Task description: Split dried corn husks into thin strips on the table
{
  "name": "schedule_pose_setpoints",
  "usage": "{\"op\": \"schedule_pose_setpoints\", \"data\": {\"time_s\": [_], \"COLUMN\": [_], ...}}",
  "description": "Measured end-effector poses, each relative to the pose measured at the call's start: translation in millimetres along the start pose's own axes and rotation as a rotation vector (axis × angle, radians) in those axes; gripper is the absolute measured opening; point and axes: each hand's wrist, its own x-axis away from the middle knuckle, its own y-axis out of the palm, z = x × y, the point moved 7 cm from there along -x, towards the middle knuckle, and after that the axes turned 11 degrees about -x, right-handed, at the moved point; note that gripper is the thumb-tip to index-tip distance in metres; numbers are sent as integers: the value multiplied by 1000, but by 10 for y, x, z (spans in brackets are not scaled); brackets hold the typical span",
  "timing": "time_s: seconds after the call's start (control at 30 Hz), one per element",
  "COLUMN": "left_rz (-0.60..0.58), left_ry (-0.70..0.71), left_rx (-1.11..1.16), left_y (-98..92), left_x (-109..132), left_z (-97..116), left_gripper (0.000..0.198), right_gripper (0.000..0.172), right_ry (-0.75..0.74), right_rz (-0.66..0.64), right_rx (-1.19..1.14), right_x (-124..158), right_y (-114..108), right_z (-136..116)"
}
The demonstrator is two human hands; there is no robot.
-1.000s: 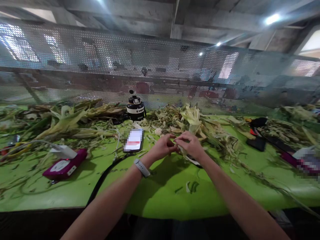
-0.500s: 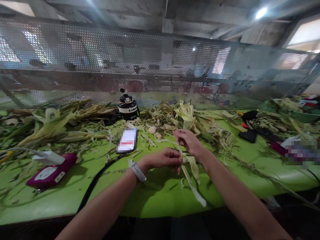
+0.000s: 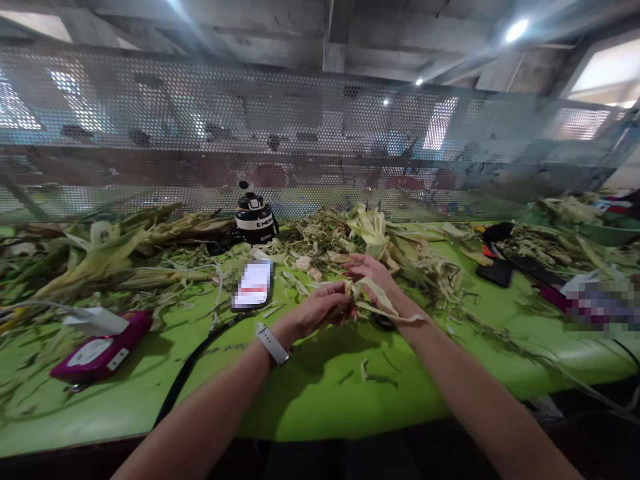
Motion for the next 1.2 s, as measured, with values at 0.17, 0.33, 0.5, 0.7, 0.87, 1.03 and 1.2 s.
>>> {"op": "schedule_pose_setpoints", "data": {"time_s": [0.17,0.33,0.5,0.7,0.87,1.03,1.2], "left_rz": [191,285,339,364,316,256,242], "left_ry": [-1,51,57,70,87,65,69], "left_rx": [161,261,312,214,-92,-246,-240], "left_y": [-184,-261,-275,-283,-263,-230,-205], "left_x": [-61,-70,-40,-5,-30,-44,-36], "left_z": [-17,22,51,85,83,62,77], "left_gripper": [12,13,11,26,39,47,45], "right_gripper": [25,24,20,19,23,26,26], "right_ry": [78,129,50,2,33,32,-11], "right_rz": [-353,-496,-462,-408,-397,-312,-250], "right_rx": [57,15,-41,-15,-31,-71,-69], "right_x": [135,184,209,174,139,98,72], "right_y": [206,222,230,210,203,167,144], "right_z": [-30,-26,-101,-78,-29,-29,-16]}}
